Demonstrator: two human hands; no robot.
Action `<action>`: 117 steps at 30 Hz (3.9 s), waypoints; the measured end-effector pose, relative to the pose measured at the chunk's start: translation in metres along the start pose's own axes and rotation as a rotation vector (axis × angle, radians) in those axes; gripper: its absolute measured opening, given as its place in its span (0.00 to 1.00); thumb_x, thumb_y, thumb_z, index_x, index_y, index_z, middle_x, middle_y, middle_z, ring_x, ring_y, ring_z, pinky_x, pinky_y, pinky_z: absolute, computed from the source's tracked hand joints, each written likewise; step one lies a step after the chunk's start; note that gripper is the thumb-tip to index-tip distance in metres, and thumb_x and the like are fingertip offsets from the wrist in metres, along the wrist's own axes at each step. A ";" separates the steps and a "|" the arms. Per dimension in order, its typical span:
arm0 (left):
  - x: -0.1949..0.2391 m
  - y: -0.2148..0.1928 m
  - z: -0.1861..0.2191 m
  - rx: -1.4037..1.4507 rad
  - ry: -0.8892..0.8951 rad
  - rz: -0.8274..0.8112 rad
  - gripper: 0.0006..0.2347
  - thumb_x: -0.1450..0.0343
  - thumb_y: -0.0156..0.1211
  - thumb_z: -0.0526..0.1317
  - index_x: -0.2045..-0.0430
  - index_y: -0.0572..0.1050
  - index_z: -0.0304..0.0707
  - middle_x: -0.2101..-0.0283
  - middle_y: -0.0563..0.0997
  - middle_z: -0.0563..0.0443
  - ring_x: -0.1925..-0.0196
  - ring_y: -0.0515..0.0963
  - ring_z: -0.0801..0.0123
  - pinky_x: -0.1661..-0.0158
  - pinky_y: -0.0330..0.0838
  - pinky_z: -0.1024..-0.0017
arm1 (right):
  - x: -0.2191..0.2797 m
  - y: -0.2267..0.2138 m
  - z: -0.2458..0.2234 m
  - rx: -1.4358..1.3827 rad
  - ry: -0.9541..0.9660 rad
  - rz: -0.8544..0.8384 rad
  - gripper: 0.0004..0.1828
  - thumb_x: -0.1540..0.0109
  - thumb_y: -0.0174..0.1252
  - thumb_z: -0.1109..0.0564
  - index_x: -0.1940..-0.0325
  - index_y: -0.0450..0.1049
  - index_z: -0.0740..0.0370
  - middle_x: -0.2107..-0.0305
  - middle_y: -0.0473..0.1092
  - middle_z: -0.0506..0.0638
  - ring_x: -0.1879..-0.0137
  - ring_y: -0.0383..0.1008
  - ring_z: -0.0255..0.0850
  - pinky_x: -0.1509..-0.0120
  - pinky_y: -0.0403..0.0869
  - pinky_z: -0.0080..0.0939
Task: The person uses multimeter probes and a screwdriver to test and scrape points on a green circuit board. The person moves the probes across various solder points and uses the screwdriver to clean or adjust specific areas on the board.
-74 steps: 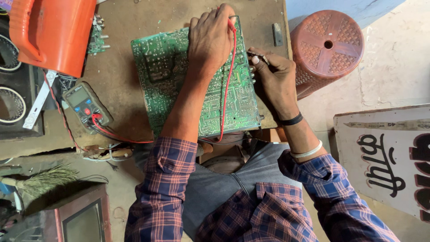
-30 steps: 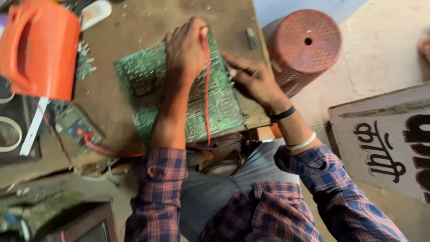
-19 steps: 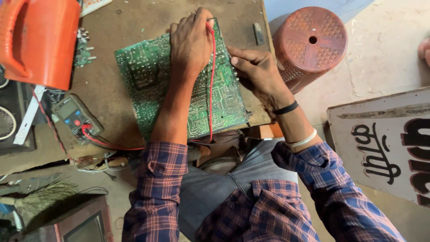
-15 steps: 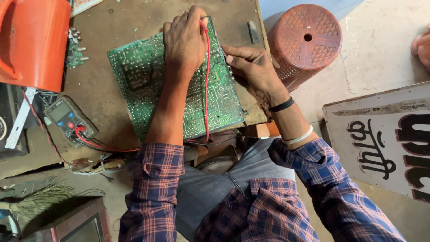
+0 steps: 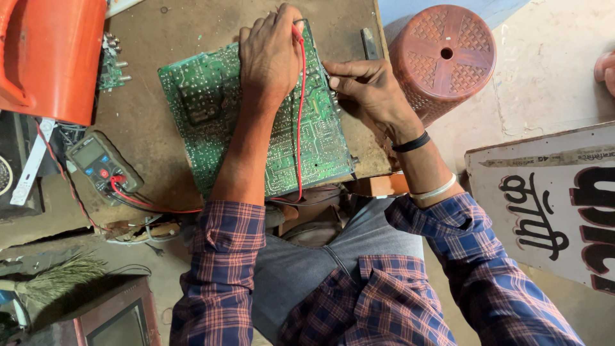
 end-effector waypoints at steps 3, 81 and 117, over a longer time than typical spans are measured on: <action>0.000 -0.001 0.000 -0.008 0.010 0.009 0.04 0.24 0.58 0.37 0.60 0.70 0.42 0.66 0.79 0.49 0.60 0.78 0.53 0.58 0.63 0.55 | 0.002 0.002 0.002 -0.076 0.055 0.024 0.15 0.34 0.61 0.68 0.42 0.77 0.70 0.54 0.79 0.55 0.51 0.80 0.36 0.43 0.81 0.38; 0.001 -0.010 0.005 0.027 0.013 0.046 0.04 0.27 0.58 0.37 0.63 0.70 0.41 0.68 0.77 0.51 0.61 0.78 0.58 0.58 0.64 0.57 | -0.011 0.005 -0.009 0.340 -0.062 0.270 0.16 0.32 0.61 0.57 0.42 0.79 0.66 0.59 0.79 0.48 0.56 0.75 0.30 0.51 0.75 0.31; 0.003 -0.019 0.013 0.061 0.082 0.129 0.05 0.23 0.60 0.36 0.62 0.70 0.40 0.66 0.76 0.49 0.61 0.76 0.56 0.58 0.62 0.58 | -0.021 0.001 0.007 0.075 0.005 -0.038 0.19 0.29 0.58 0.61 0.33 0.72 0.67 0.49 0.77 0.52 0.48 0.78 0.33 0.40 0.78 0.35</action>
Point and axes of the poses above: each hand's wrist, its own x-axis away from the middle knuckle, its own y-axis out of the palm, z = x × y, the point moved 9 cm from there along -x, towards the middle knuckle
